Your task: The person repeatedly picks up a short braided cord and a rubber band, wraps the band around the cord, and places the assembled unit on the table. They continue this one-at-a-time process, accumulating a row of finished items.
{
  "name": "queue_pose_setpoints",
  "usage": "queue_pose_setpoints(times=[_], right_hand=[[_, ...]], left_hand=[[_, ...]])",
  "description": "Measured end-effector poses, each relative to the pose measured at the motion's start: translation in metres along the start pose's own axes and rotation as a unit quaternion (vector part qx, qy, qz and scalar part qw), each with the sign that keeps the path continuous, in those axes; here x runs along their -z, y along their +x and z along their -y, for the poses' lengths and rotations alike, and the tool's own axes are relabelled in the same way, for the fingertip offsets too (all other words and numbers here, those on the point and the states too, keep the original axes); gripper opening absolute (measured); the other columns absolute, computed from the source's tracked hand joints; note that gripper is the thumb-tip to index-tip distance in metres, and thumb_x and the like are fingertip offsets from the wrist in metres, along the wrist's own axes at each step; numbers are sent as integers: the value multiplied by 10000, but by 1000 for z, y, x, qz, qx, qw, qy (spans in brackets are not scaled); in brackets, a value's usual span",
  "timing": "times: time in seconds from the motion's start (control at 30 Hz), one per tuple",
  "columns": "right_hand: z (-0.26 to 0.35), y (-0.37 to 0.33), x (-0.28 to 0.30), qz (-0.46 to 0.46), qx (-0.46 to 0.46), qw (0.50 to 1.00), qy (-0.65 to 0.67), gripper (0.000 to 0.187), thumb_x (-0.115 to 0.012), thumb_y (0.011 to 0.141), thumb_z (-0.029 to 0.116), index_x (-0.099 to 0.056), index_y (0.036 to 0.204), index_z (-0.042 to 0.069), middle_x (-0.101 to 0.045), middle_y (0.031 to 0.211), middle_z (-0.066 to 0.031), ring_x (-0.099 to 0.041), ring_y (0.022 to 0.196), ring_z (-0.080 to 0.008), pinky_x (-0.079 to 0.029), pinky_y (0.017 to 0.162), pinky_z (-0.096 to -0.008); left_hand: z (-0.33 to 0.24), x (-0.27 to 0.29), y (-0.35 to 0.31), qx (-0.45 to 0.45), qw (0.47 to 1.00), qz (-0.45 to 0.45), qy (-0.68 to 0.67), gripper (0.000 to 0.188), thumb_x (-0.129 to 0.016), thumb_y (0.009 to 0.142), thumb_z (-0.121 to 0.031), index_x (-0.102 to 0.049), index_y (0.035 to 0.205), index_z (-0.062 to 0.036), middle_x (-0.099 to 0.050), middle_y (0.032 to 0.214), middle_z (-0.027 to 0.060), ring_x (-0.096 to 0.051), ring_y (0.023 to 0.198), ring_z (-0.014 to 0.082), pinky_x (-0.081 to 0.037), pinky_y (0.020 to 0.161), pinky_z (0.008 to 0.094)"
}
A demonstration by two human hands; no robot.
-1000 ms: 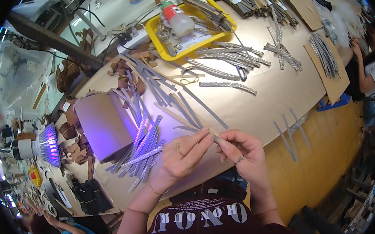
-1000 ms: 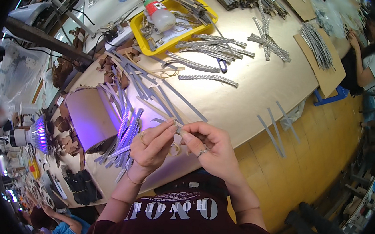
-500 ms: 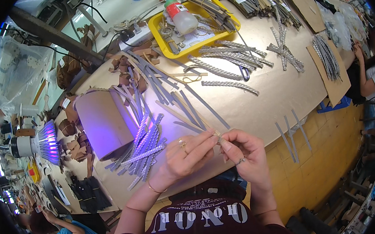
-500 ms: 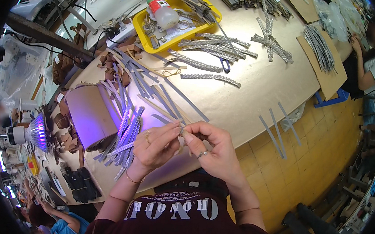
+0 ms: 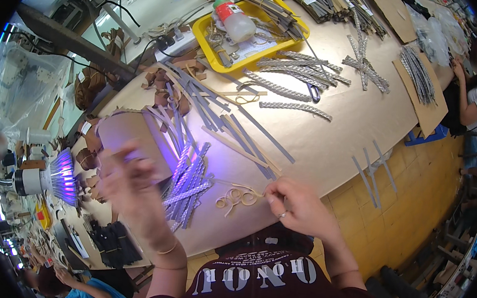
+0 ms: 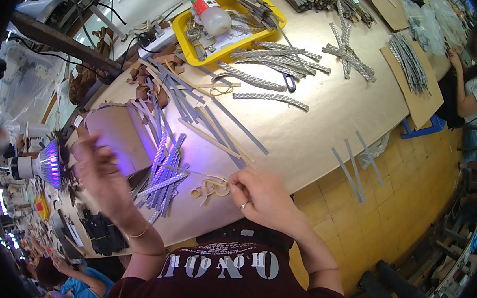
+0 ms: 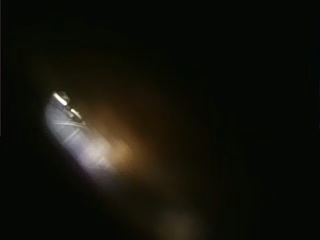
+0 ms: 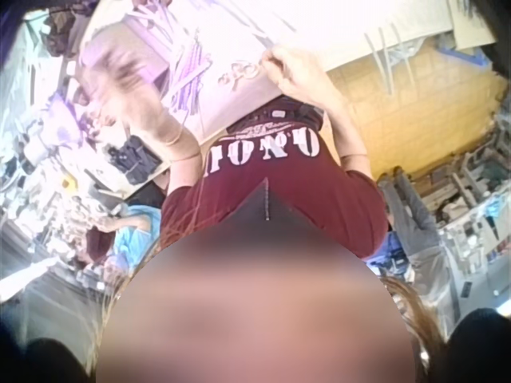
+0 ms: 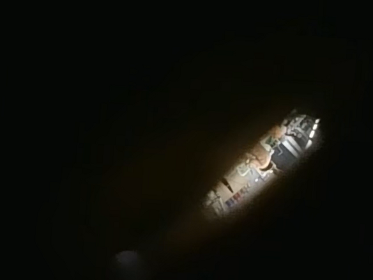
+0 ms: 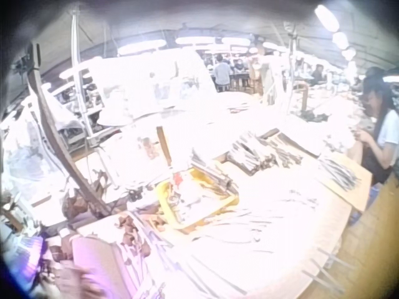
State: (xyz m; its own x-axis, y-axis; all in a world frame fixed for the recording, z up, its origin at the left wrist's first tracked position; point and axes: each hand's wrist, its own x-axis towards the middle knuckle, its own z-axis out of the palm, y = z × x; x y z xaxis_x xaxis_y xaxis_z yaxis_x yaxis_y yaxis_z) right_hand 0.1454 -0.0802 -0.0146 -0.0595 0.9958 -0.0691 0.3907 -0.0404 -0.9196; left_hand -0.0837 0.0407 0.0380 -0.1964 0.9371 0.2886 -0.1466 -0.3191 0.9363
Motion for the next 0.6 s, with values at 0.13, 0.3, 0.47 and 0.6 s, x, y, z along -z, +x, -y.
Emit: queue_pose_setpoints(times=[0.13, 0.3, 0.47, 0.6], right_hand=[[-28, -8, -34, 84, -40, 988, -124, 135, -591, 876, 143, -603, 916, 15, -640, 829, -144, -645, 780, -325, -507, 710, -433], [-40, -12, -70, -8, 5, 966, -258, 186, -657, 870, 251, -602, 866, 73, -615, 763, -77, -627, 718, -271, -466, 659, -408], [-30, -5, -58, -62, 31, 945, -318, 265, -728, 840, 338, -616, 933, 117, -626, 857, -41, -606, 732, -228, -435, 688, -352], [-14, -8, -21, -279, 114, 914, -270, 356, -776, 781, 284, -630, 1074, 144, -604, 1079, -30, -577, 931, -224, -406, 808, -381]], left_hand=[[-32, 35, -1, -193, 980, -30, -36, 308, -465, 1058, -247, -553, 1200, 12, -628, 1121, 131, -613, 811, 109, -497, 622, 216], [-59, 37, -2, -351, 924, -96, -116, 363, -474, 1050, -296, -566, 1147, 41, -604, 1107, 143, -531, 932, 207, -443, 854, 319], [-9, -10, -36, -245, 960, 112, -72, 342, -545, 1006, -266, -476, 1231, -18, -607, 1015, 148, -569, 890, 217, -511, 750, 309], [30, -30, -68, -60, 970, 228, 55, 373, -554, 941, -44, -407, 1282, -10, -626, 956, 159, -618, 830, 194, -533, 741, 291]])
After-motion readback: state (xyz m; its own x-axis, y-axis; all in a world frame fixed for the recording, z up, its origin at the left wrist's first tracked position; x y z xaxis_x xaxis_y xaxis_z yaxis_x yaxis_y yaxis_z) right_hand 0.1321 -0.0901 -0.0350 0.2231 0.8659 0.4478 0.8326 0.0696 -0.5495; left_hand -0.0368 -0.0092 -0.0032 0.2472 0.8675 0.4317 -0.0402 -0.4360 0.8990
